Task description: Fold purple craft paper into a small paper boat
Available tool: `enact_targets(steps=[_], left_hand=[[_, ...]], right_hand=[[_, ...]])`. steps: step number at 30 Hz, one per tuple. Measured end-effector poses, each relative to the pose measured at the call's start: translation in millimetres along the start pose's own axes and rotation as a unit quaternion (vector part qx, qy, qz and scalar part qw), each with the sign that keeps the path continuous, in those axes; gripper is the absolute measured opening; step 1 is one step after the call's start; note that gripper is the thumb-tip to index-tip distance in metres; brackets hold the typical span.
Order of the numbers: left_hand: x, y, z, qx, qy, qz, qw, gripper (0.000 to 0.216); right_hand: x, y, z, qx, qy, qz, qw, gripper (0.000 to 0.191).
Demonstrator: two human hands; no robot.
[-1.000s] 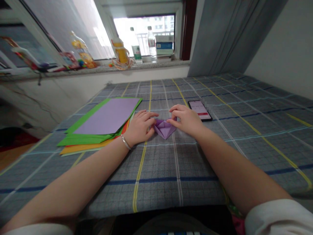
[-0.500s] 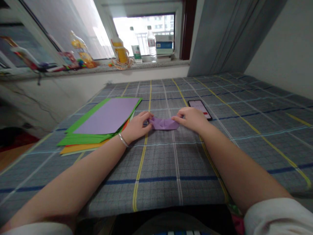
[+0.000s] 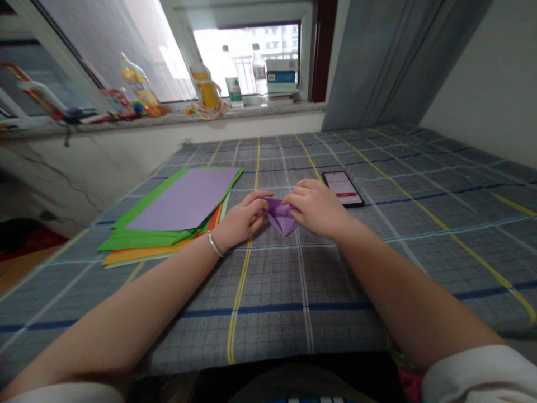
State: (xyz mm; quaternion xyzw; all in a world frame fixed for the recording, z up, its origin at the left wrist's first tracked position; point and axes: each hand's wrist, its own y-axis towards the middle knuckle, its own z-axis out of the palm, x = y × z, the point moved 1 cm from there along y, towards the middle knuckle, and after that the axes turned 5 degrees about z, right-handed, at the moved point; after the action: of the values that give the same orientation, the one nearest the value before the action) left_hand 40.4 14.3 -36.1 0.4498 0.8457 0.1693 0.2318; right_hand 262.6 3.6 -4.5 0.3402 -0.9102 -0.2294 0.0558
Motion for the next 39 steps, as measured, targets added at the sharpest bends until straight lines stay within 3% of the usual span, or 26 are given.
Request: enact_targets(steps=[2,6,14,19,27,29,34,39], left_hand=[[-3.4,0.2,1.1,0.003,0.009,-0.002,1.000,0.018],[-6.3,1.1,2.7,0.005,0.019,0.010,1.000,0.017],[-4.8,2.9,5.1,-0.006,0.016,0.027,0.999,0.012],[-7.4,2.1,3.1,0.004,0.028,0.027,0.999,0.013],[-12.5,2.0,3.4,0.034,0.105,0.035,0.993,0.033],[-12.0,2.4,3.9,0.043,0.116,0.013,0.992,0.029],[-2.2,2.9,4.3,0.028,0.086,-0.063,0.994,0.017],[16.8,3.1,6.3,0.022,-0.005,-0.137,0.990,0.016]], right_hand=[[11.1,-0.5,-2.0,0.042,-0.042,-0.031,0.998,0.018],[23.0,0.2,4.9,0.078,-0.105,0.030,0.991,0.018],[40.4,15.7,14.3,0.168,-0.132,0.119,0.970,0.024],[39.8,14.9,18.7,0.140,-0.136,0.116,0.974,0.023],[34.6,11.7,18.6,0.083,-0.145,0.069,0.984,0.022],[33.3,9.5,16.7,0.071,-0.140,0.077,0.985,0.021],[20.5,2.5,10.9,0.048,-0.074,0.113,0.990,0.040],[-5.6,-1.1,8.5,0.043,0.046,0.123,0.990,0.030]])
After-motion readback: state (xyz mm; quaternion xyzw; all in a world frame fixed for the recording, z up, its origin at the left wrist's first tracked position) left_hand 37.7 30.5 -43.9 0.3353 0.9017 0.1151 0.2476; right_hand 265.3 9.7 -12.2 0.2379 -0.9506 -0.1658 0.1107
